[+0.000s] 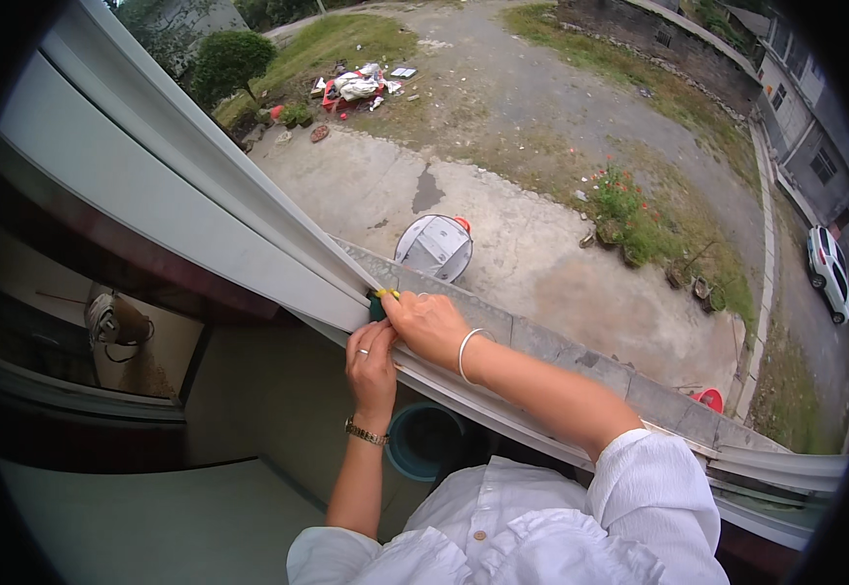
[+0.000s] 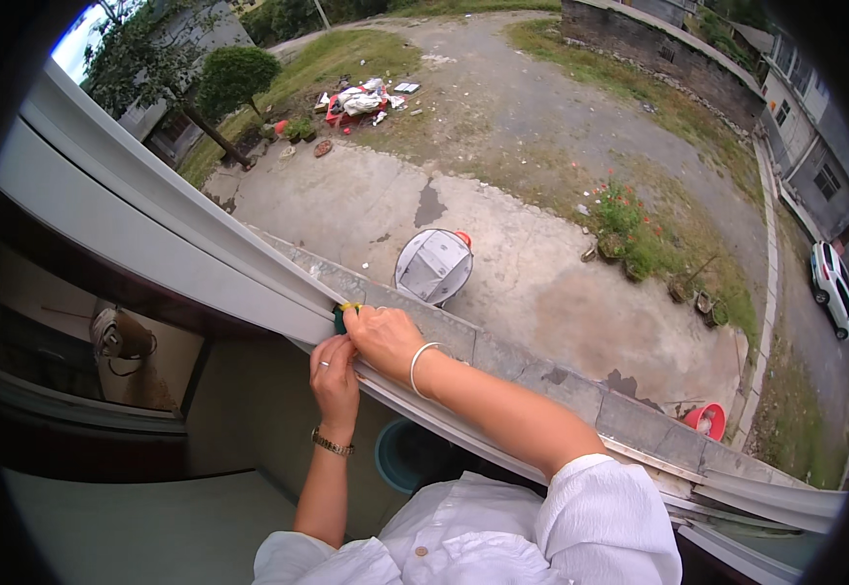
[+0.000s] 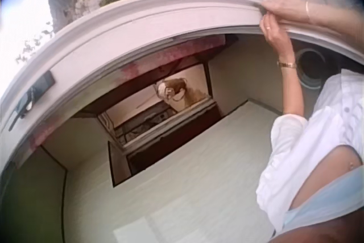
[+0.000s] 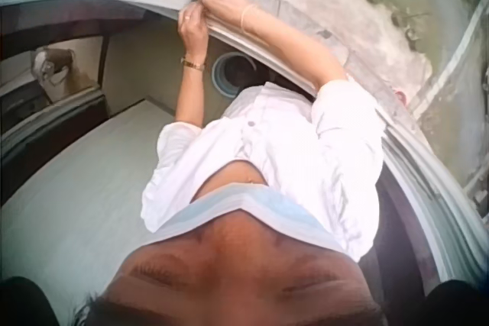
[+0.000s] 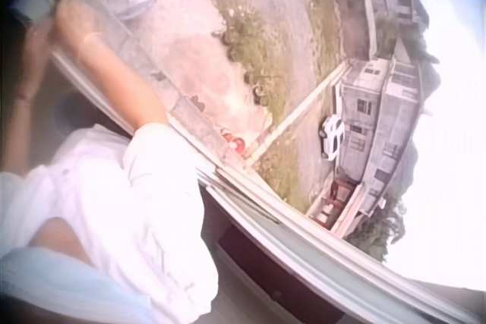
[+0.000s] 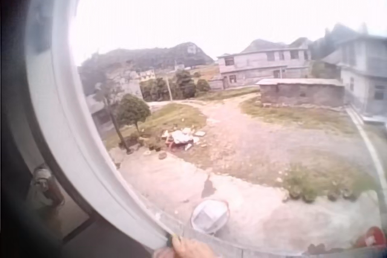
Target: The person cleans a window frame using a cloth and a sponge. They wipe the frame, dip the cloth into a bucket of water, and continue scrubbing the frame with a sponge. The person also adjusts the window screen during the process.
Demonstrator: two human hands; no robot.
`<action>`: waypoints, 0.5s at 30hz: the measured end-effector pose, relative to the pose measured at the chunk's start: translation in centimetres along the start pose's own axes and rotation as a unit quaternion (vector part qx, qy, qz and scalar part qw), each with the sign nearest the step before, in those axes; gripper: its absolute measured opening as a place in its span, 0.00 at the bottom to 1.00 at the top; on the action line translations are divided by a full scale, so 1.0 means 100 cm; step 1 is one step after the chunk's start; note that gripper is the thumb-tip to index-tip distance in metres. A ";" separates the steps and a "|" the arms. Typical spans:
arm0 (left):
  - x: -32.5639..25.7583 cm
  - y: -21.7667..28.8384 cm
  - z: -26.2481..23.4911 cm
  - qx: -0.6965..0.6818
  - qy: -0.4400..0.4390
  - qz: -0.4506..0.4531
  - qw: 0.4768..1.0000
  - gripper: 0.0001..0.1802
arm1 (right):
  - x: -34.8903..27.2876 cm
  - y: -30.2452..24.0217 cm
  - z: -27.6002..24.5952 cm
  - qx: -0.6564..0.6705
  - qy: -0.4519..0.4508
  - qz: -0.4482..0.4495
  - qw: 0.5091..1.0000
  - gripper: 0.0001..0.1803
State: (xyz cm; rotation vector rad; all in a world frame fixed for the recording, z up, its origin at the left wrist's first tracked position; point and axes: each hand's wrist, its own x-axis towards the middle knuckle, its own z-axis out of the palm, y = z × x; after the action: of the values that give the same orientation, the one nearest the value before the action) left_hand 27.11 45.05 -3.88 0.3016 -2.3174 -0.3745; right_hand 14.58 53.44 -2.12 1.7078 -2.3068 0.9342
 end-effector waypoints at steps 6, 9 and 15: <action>-0.005 0.002 -0.007 0.002 -0.009 -0.007 1.000 0.10 | -0.009 -0.001 -0.004 0.009 -0.019 0.010 1.000 0.13; 0.002 0.004 -0.008 -0.001 -0.012 -0.012 1.000 0.08 | -0.002 -0.005 0.003 -0.019 -0.014 0.013 1.000 0.11; 0.005 0.022 -0.010 -0.050 -0.022 -0.012 0.998 0.08 | -0.015 0.008 -0.021 0.006 -0.046 0.003 0.999 0.08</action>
State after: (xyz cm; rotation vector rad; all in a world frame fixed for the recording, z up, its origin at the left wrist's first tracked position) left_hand 27.24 46.75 -2.13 0.2744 -2.3310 -0.5110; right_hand 13.89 55.90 -1.38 1.7859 -2.3691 0.8914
